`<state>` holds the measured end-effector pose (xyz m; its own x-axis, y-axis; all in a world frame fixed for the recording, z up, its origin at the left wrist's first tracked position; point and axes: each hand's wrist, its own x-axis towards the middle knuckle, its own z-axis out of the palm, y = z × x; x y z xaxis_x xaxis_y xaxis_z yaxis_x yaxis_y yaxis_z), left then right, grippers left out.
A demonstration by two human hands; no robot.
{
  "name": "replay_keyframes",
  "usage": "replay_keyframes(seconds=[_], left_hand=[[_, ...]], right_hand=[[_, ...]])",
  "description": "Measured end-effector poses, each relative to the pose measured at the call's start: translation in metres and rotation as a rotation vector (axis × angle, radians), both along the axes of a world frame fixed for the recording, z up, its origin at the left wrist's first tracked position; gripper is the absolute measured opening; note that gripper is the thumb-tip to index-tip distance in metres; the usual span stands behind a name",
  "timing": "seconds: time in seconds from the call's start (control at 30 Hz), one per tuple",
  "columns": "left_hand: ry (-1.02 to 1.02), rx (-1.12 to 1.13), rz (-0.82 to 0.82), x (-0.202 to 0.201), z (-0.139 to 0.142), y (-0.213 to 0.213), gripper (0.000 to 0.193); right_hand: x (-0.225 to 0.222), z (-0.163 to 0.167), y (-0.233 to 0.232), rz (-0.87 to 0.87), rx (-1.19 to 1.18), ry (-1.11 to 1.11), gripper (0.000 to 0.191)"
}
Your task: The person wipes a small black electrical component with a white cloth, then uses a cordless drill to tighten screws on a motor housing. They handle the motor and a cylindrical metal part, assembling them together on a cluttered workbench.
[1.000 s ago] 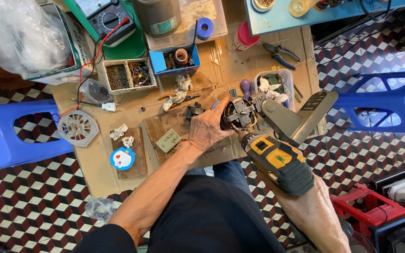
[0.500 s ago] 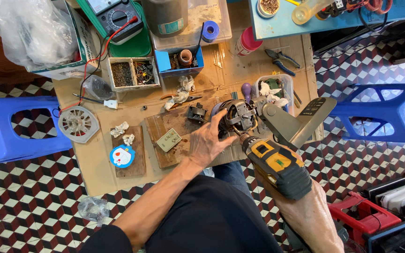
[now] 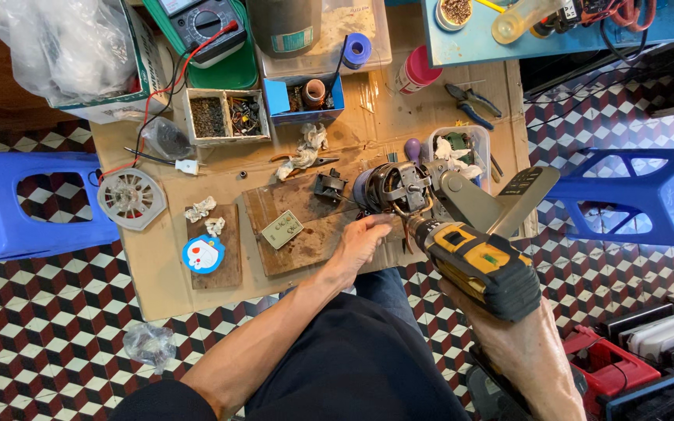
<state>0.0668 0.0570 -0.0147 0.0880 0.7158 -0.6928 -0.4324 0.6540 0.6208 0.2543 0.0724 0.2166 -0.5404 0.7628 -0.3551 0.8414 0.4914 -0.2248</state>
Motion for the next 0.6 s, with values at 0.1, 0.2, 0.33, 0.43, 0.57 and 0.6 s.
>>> replay_keyframes(seconds=[0.1, 0.2, 0.33, 0.43, 0.57, 0.6], left_hand=[[-0.230, -0.063, 0.084, -0.003, 0.004, 0.003, 0.030], [-0.467, -0.084, 0.201, -0.002, 0.002, 0.002, 0.015], [-0.639, -0.171, 0.337, 0.007, -0.004, -0.001, 0.022], [-0.684, -0.221, 0.386, 0.009, -0.003, -0.001, 0.025], [-0.722, -0.266, 0.436, 0.006, 0.005, 0.001, 0.017], [-0.727, -0.272, 0.439, 0.005, 0.008, 0.002, 0.017]], right_hand=[[0.003, 0.001, 0.007, 0.022, -0.007, 0.053, 0.044], [-0.002, 0.007, 0.013, -0.019, -0.042, 0.060, 0.044], [-0.015, 0.016, 0.017, -0.778, -0.459, 0.051, 0.033], [-0.016, 0.022, 0.021, 0.250, 0.126, -0.081, 0.061], [-0.013, 0.015, 0.020, -0.432, -0.343, -0.014, 0.033], [-0.009, 0.014, 0.019, -0.227, -0.242, 0.018, 0.037]])
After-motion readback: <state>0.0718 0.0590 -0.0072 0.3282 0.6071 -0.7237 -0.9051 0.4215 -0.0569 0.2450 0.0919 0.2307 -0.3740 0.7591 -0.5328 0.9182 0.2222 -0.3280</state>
